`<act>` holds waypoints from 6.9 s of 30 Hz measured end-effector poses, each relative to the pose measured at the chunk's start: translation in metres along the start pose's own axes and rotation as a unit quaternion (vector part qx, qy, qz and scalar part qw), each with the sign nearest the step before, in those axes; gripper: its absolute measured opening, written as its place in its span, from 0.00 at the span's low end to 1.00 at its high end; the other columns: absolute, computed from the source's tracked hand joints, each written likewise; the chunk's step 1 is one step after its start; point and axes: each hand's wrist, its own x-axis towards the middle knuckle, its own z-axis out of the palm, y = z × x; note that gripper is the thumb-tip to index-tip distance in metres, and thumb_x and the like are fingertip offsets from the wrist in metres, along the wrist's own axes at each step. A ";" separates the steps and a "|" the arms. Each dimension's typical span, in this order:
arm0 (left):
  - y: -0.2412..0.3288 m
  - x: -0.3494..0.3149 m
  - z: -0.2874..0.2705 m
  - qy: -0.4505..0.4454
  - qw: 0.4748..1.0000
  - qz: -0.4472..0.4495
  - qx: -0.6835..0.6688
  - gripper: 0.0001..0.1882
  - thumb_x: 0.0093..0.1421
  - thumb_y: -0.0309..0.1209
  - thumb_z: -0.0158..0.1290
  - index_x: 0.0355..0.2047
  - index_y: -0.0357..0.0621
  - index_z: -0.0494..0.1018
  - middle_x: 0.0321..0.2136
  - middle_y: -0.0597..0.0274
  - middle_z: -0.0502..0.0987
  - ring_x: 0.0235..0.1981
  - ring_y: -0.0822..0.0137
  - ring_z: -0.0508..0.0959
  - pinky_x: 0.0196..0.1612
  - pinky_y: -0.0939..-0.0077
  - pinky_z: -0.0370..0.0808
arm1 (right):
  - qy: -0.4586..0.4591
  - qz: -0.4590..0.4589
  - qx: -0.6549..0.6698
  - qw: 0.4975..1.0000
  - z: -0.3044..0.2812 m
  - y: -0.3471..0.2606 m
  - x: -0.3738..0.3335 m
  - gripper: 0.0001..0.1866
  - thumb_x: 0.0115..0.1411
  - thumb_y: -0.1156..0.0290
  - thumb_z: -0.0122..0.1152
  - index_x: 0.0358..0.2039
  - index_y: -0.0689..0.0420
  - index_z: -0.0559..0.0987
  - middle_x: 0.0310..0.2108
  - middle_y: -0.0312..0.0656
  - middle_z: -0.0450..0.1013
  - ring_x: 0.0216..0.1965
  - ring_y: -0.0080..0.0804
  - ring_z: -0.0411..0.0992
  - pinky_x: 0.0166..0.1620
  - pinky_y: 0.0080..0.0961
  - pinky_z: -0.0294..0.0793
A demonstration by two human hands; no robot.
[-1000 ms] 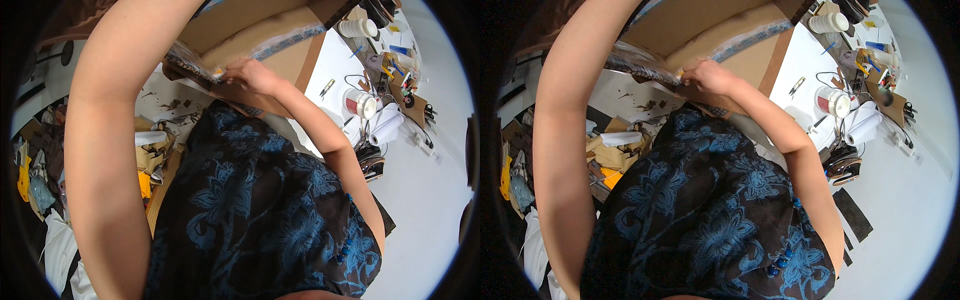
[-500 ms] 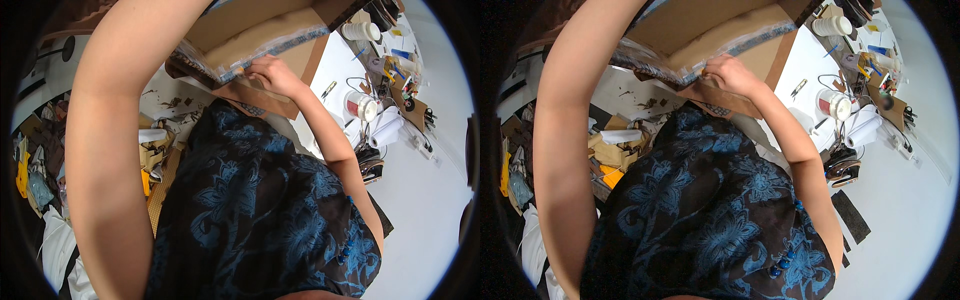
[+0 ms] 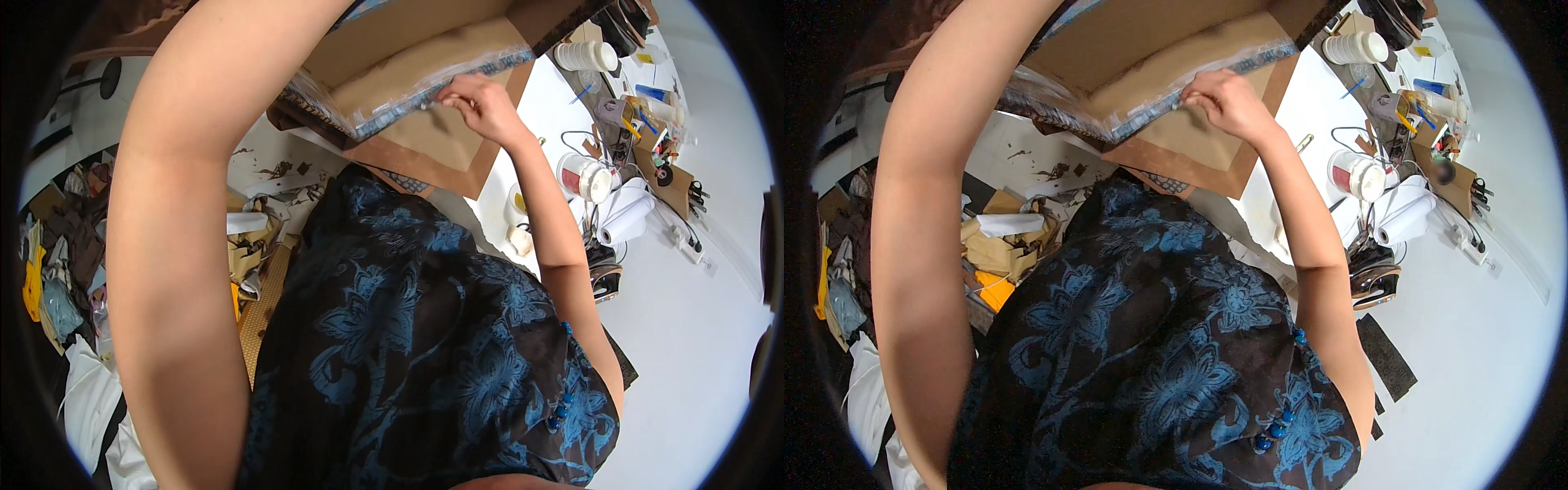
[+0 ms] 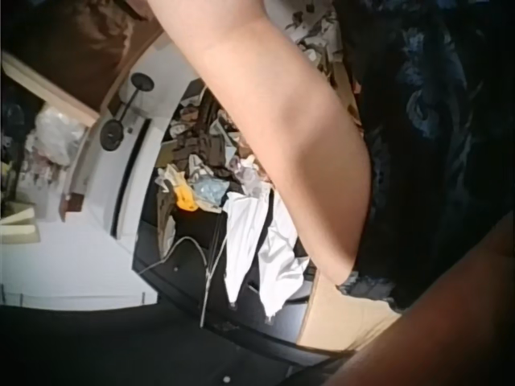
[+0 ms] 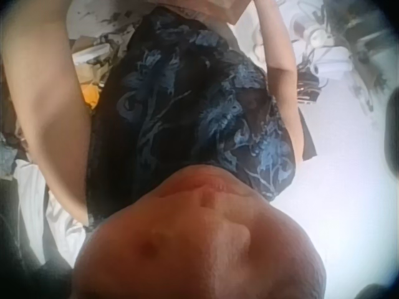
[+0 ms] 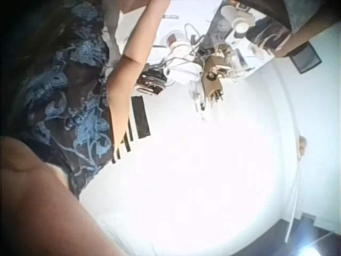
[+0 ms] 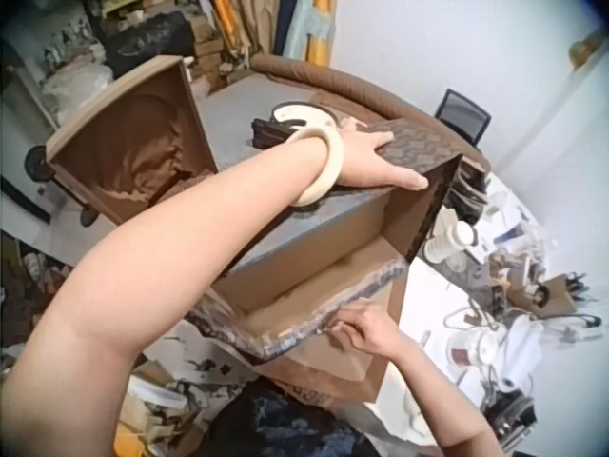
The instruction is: The person applies glue to the edges of a patterned cardboard box using a brush and presses the seams together. They then place a brown paper liner inside the box and smooth it out. Finally, they use several clamps to secure the box's edges while the glue sets.
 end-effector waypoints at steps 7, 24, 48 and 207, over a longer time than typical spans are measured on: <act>0.001 -0.010 -0.005 0.001 0.999 0.021 -0.032 0.65 0.46 0.79 0.51 0.75 0.49 0.53 0.74 0.35 0.42 0.75 0.40 0.45 0.75 0.48 0.45 | -0.011 0.010 -0.022 1.000 -0.018 0.015 -0.005 0.04 0.58 0.77 0.65 0.35 0.57 0.83 0.33 0.43 0.79 0.36 0.44 0.77 0.41 0.34 0.76; 0.002 0.000 0.001 0.011 1.000 0.006 -0.003 0.66 0.46 0.81 0.49 0.74 0.48 0.54 0.74 0.36 0.46 0.75 0.37 0.47 0.75 0.50 0.46 | 0.274 0.240 0.028 0.931 0.016 0.054 -0.030 0.10 0.63 0.68 0.70 0.34 0.61 0.81 0.23 0.38 0.79 0.21 0.19 0.76 0.25 0.20 0.73; 0.002 -0.004 -0.004 -0.002 1.000 -0.007 0.005 0.65 0.46 0.81 0.48 0.75 0.50 0.52 0.74 0.37 0.48 0.75 0.38 0.48 0.75 0.50 0.48 | 0.090 0.156 -0.206 0.962 -0.008 0.029 -0.020 0.13 0.69 0.63 0.57 0.32 0.59 0.70 0.25 0.52 0.76 0.26 0.54 0.76 0.29 0.47 0.75; 0.093 -0.061 0.034 0.077 0.996 0.025 -0.024 0.53 0.55 0.72 0.50 0.69 0.45 0.65 0.70 0.29 0.52 0.70 0.32 0.55 0.72 0.44 0.50 | 0.317 0.337 0.254 0.849 0.036 0.054 -0.052 0.09 0.64 0.72 0.58 0.34 0.62 0.84 0.23 0.39 0.78 0.26 0.24 0.74 0.30 0.25 0.73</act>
